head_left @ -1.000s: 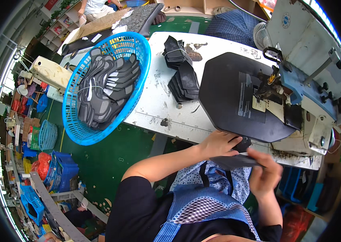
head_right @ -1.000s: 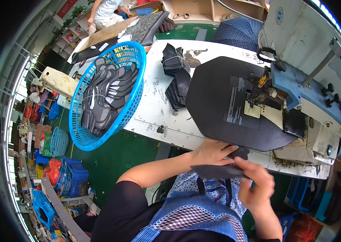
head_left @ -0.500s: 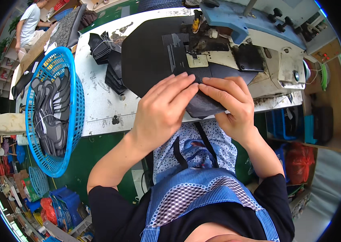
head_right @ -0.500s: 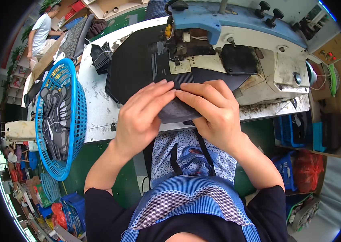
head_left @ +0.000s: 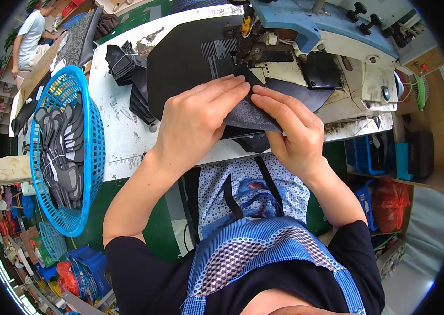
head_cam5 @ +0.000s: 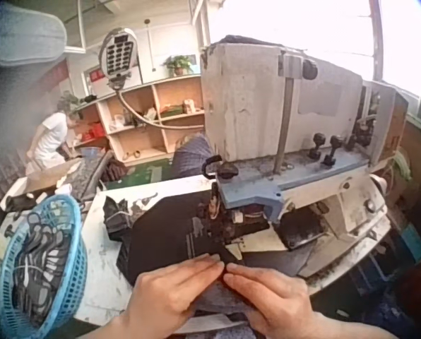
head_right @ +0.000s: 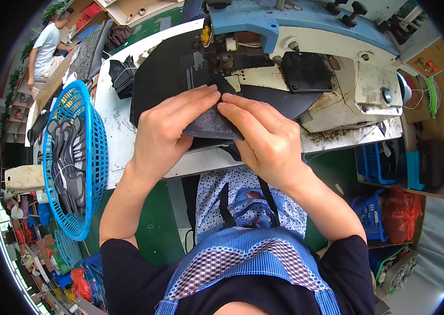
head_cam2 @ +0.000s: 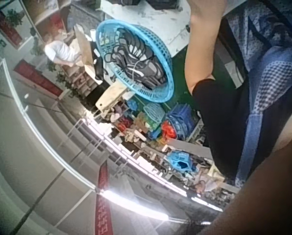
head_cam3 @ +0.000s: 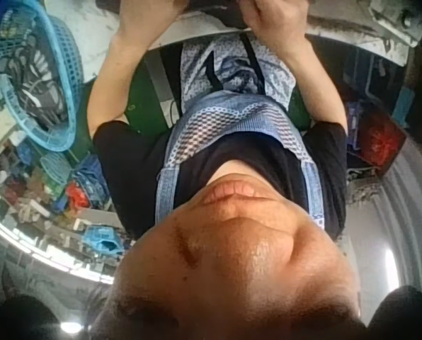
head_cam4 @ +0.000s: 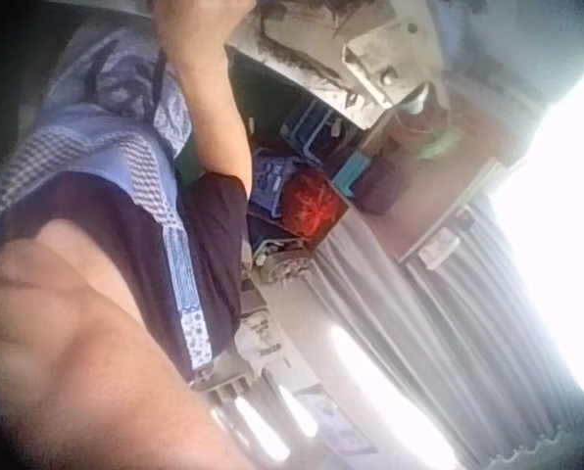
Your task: Sewing together components of a sneaker upper using an industrial sewing machine.
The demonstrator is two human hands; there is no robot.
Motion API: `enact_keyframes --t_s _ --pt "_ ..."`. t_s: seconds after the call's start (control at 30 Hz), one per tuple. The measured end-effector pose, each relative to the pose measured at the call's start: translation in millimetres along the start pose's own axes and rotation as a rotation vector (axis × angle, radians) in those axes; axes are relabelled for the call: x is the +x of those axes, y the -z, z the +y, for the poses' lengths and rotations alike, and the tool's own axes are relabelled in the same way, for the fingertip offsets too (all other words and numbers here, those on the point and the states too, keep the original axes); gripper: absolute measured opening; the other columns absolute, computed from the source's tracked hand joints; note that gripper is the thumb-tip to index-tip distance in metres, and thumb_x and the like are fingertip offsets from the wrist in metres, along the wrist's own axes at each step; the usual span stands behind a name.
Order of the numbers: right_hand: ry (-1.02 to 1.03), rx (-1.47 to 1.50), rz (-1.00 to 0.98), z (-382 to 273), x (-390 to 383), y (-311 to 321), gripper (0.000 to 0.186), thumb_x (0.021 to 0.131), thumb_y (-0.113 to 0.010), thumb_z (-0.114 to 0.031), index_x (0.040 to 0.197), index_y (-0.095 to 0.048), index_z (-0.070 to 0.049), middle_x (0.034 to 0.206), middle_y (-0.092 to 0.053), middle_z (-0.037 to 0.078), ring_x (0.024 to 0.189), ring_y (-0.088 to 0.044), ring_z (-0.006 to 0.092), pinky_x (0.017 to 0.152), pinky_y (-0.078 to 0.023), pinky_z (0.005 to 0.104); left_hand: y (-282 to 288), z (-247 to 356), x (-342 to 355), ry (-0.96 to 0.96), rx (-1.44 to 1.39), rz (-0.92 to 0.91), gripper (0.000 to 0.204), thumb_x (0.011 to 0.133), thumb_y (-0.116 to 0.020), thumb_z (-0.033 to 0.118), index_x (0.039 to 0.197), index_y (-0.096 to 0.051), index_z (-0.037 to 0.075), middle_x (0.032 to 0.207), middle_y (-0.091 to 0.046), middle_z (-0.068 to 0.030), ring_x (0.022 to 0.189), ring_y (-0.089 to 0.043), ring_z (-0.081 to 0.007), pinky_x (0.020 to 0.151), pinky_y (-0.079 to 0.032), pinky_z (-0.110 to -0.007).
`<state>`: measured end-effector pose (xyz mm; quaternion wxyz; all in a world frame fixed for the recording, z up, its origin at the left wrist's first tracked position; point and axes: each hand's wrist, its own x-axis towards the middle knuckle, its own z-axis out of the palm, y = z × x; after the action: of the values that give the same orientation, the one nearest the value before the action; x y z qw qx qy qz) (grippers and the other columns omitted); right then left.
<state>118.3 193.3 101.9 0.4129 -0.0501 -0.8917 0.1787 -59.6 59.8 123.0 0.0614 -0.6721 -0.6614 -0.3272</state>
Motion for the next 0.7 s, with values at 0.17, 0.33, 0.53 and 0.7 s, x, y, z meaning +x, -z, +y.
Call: enact_keyframes --t_s 0.17,0.33,0.53,0.7 --pt "0.018 -0.036 -0.009 1.0 4.2 -3.0 0.047 0.069 -0.074 0.004 0.117 -0.075 0.001 0.12 -0.077 0.015 0.101 -0.077 0.0324 0.085 -0.064 0.0394 1.7 -6.1 4.1 -0.007 0.011 -0.03 0.065 0.066 -0.067 -0.016 0.127 -0.075 0.005 0.132 -0.076 -0.0106 0.125 -0.072 -0.0309 0.102 -0.061 -0.041" --pt "0.045 -0.063 -0.047 -3.2 6.7 -4.1 0.051 0.065 -0.078 0.0 0.116 -0.074 0.001 0.12 -0.076 0.016 0.105 -0.075 0.0345 0.089 -0.063 0.0422 4.1 -15.2 7.3 -0.057 0.048 -0.06 0.064 0.066 -0.069 -0.015 0.127 -0.075 0.006 0.134 -0.075 -0.0096 0.126 -0.071 -0.0301 0.101 -0.062 -0.041" --pt "0.085 -0.086 -0.022 -12.5 8.1 -7.7 0.047 0.066 -0.079 -0.002 0.113 -0.076 0.0 0.116 -0.077 0.014 0.102 -0.075 0.0316 0.086 -0.063 0.0403 18.2 -22.8 11.9 -0.113 0.102 -0.139 0.067 0.065 -0.071 -0.012 0.128 -0.075 0.008 0.136 -0.072 -0.0084 0.122 -0.071 -0.032 0.097 -0.062 -0.041" --pt "0.111 -0.098 0.037 -11.1 6.5 -15.1 0.039 0.071 -0.079 -0.003 0.11 -0.078 -0.001 0.11 -0.079 0.011 0.099 -0.076 0.0282 0.082 -0.063 0.0386 19.8 -33.0 18.3 -0.194 0.158 -0.176 0.067 0.065 -0.07 -0.012 0.128 -0.074 0.007 0.127 -0.072 -0.0095 0.121 -0.069 -0.0332 0.097 -0.061 -0.042"
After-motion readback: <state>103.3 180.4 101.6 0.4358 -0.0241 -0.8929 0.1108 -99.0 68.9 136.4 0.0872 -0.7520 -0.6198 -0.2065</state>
